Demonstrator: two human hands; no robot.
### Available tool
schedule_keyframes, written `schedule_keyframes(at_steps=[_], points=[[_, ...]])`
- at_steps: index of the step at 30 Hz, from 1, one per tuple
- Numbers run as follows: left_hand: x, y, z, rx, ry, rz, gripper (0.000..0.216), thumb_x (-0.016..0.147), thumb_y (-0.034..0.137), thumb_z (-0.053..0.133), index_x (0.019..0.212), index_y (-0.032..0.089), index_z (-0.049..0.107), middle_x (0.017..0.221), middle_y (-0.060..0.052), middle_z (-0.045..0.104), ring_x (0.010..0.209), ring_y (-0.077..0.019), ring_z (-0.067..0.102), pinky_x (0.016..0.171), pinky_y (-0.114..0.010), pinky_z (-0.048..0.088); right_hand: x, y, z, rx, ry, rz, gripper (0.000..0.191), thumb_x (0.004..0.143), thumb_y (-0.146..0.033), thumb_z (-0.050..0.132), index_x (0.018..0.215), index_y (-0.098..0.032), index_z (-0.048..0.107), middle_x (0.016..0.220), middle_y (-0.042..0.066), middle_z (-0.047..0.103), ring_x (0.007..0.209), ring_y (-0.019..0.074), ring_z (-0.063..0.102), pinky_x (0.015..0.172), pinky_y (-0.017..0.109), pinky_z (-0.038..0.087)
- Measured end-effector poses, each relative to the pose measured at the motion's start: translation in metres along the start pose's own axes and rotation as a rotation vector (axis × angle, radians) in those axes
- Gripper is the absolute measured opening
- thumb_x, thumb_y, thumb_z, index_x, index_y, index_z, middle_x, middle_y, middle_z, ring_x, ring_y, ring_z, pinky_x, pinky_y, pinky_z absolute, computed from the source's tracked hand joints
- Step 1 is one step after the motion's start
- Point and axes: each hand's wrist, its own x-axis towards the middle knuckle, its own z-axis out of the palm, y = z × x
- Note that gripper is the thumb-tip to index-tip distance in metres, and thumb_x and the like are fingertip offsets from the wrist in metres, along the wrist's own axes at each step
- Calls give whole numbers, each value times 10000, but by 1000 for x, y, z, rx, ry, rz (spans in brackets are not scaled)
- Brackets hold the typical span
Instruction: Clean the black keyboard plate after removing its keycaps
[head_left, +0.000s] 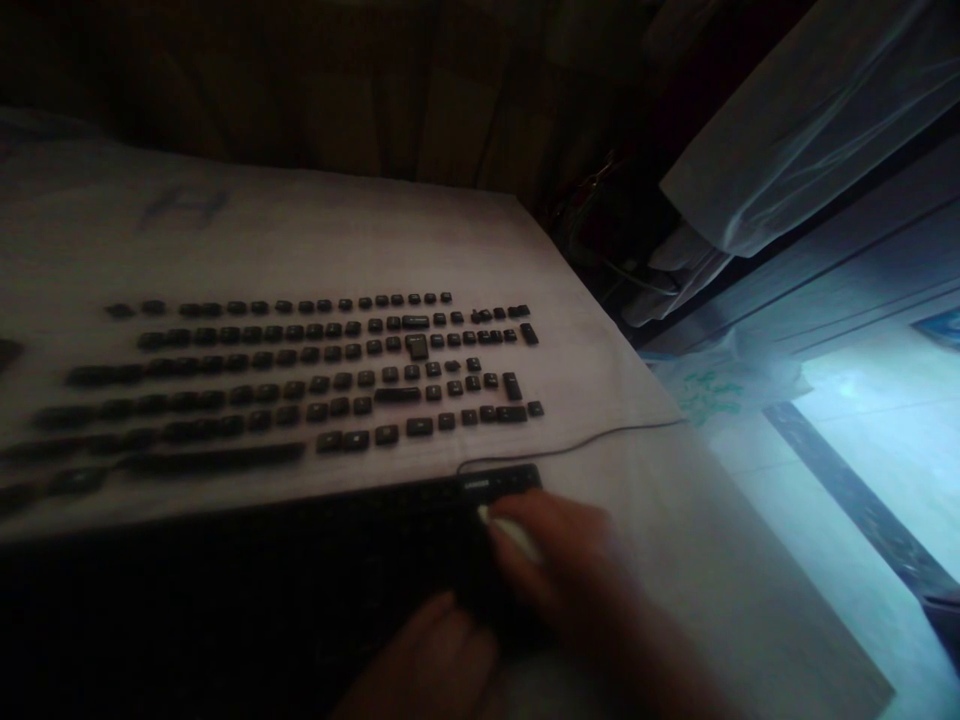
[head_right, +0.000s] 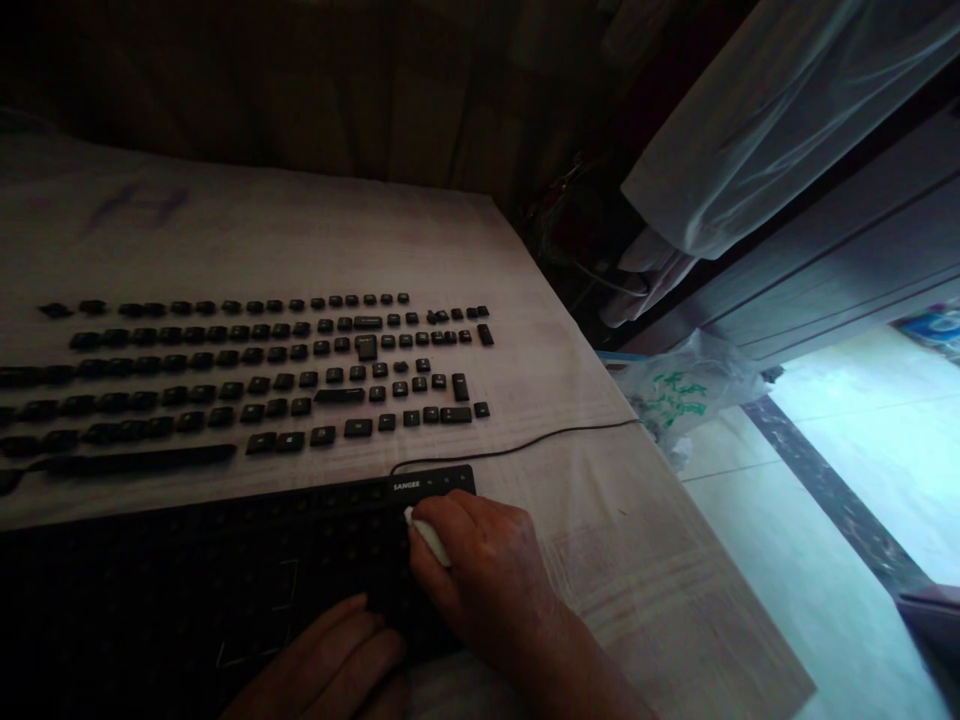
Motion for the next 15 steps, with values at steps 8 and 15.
schedule_keyframes(at_steps=[8,15], points=[[0,3,-2,-10,-3,-18,165,948,148,500,981,210,649,979,19,678,1013,-112,643,1172,-291,431,-8,-4,-5,27,-109,88,160,890,-195,543,841,-197,695,729,21,731,623,177,696,595,265,475],[12,1,-6,5,56,-32,162,967,182,510,933,219,664,954,30,672,1019,-102,622,1210,-278,364,-11,-6,-9,33,-204,118,149,857,-169,547,801,-197,683,699,8,714,605,163,677,576,256,435]])
